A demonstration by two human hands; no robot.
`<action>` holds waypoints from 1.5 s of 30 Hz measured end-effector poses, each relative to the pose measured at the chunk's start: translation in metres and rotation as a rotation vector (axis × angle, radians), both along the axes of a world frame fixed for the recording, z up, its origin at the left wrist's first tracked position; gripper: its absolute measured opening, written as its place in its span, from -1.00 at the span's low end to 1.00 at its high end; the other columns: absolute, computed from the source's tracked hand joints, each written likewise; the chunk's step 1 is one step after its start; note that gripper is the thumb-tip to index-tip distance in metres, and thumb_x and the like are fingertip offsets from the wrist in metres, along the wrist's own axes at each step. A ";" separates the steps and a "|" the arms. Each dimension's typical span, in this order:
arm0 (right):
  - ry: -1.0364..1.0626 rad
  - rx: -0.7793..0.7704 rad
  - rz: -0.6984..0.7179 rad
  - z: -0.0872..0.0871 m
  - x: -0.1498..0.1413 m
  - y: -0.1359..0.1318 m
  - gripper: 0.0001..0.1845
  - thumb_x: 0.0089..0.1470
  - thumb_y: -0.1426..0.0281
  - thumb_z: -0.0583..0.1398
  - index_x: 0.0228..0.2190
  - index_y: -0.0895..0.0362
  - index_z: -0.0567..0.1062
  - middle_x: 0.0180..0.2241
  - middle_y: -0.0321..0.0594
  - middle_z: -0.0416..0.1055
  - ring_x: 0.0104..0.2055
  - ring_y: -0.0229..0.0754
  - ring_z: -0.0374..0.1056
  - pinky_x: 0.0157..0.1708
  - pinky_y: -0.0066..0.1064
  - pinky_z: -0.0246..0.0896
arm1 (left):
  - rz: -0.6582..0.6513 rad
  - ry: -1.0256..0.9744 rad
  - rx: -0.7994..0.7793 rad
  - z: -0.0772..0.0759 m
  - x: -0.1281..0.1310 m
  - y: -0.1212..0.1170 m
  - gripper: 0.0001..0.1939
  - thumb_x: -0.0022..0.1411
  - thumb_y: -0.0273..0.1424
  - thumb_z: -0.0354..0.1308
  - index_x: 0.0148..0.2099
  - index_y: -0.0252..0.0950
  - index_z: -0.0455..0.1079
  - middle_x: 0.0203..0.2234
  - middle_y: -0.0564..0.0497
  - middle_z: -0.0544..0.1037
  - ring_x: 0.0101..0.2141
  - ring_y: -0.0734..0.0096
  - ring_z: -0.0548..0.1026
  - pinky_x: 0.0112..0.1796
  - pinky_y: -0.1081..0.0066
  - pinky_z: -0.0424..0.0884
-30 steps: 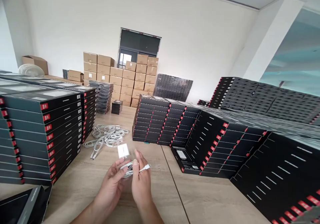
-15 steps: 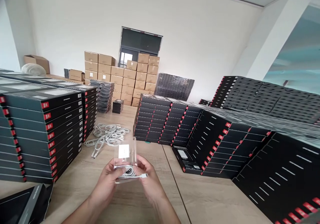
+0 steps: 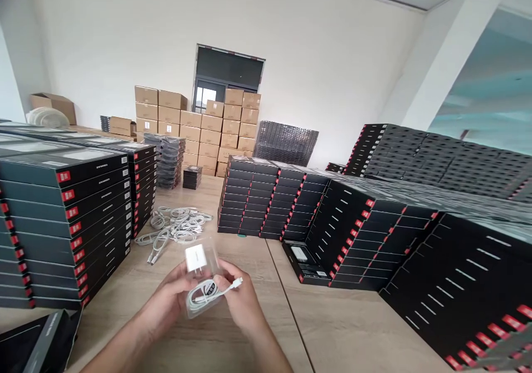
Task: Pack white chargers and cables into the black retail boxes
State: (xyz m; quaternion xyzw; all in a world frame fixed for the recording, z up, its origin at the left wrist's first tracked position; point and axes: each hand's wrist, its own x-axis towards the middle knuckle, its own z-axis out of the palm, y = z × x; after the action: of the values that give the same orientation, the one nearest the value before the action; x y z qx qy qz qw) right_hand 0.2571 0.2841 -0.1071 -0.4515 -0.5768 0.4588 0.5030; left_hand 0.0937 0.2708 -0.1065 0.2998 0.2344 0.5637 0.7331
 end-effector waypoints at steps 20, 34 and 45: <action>0.065 0.148 -0.178 0.001 -0.008 0.001 -0.62 -0.01 0.06 0.27 -0.39 0.14 0.53 -0.43 -0.17 0.52 -0.37 -0.10 0.36 -0.43 -0.39 0.24 | 0.049 -0.210 -0.026 0.001 -0.006 0.003 -0.47 -0.13 -0.64 0.26 -0.04 -0.28 0.44 -0.07 -0.16 0.59 0.08 0.01 0.43 0.00 0.13 0.39; 0.161 0.194 -0.293 -0.001 -0.013 0.002 -0.70 -0.15 0.25 0.38 -0.53 0.11 0.37 -0.58 -0.38 0.35 -0.54 -0.29 0.21 -0.51 -0.47 0.15 | 0.086 -0.008 0.116 0.005 0.006 -0.003 -0.66 -0.08 -0.52 0.32 -0.17 -0.27 0.51 -0.22 -0.08 0.62 -0.12 0.19 0.53 -0.11 0.36 0.36; -0.348 0.440 -0.295 0.006 -0.016 -0.012 -0.70 0.16 0.30 0.15 -0.09 0.06 0.53 -0.22 -0.11 0.55 -0.26 -0.07 0.45 -0.24 -0.34 0.32 | -0.036 -0.036 0.159 0.003 0.004 -0.006 -0.40 -0.07 -0.63 0.18 0.08 -0.20 0.38 -0.01 -0.12 0.54 -0.03 0.05 0.49 -0.06 0.21 0.36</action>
State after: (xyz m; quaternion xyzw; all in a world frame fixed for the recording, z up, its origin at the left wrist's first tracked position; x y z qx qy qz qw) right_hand 0.2407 0.2721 -0.1011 -0.4824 -0.6678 0.1611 0.5434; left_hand 0.0973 0.2648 -0.1034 0.3509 0.1701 0.5725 0.7212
